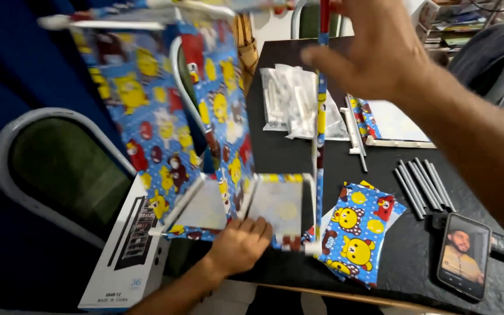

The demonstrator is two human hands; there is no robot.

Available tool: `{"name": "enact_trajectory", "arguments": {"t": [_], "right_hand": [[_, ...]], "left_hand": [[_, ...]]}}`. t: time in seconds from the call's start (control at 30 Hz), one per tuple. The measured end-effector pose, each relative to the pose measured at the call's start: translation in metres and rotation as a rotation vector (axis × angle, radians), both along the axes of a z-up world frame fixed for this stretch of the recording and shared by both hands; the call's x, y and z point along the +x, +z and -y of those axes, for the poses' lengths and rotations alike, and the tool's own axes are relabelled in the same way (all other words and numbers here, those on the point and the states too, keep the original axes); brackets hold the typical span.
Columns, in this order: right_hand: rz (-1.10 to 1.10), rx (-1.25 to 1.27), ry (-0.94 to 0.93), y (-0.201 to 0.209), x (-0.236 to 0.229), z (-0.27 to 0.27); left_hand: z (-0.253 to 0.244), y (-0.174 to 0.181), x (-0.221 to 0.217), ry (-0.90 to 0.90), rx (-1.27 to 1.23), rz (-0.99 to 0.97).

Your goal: Assembling a fabric and metal pole shoe rack on a table.

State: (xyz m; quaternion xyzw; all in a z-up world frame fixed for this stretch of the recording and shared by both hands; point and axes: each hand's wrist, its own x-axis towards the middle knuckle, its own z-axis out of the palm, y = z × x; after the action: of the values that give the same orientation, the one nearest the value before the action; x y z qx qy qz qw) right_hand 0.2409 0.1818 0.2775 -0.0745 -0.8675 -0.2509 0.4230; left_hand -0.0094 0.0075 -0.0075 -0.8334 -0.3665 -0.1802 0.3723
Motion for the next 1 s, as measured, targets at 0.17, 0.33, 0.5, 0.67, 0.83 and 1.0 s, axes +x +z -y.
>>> {"name": "enact_trajectory", "arguments": {"t": [0.17,0.33,0.5,0.67,0.83,1.0], "right_hand": [[-0.012,-0.362,0.154,-0.029,0.005,0.02],[0.123,-0.404,0.235,-0.077,0.016,0.038],[0.477,-0.416,0.368,-0.125,0.003,0.105],[0.359,-0.157,0.204,-0.163,-0.012,0.119],[0.334,-0.207,0.207,-0.165,-0.019,0.108],[0.266,-0.343,0.205,-0.174,-0.021,0.108]], "left_hand": [[0.016,-0.003,-0.014,0.037,-0.265,-0.045],[0.022,0.029,-0.019,-0.019,-0.293,0.087],[0.02,0.066,-0.026,0.023,-0.285,0.18],[0.026,0.086,-0.025,0.133,-0.431,0.123],[0.019,0.094,-0.029,0.181,-0.518,0.125],[0.012,0.11,-0.033,0.231,-0.683,0.089]]}}
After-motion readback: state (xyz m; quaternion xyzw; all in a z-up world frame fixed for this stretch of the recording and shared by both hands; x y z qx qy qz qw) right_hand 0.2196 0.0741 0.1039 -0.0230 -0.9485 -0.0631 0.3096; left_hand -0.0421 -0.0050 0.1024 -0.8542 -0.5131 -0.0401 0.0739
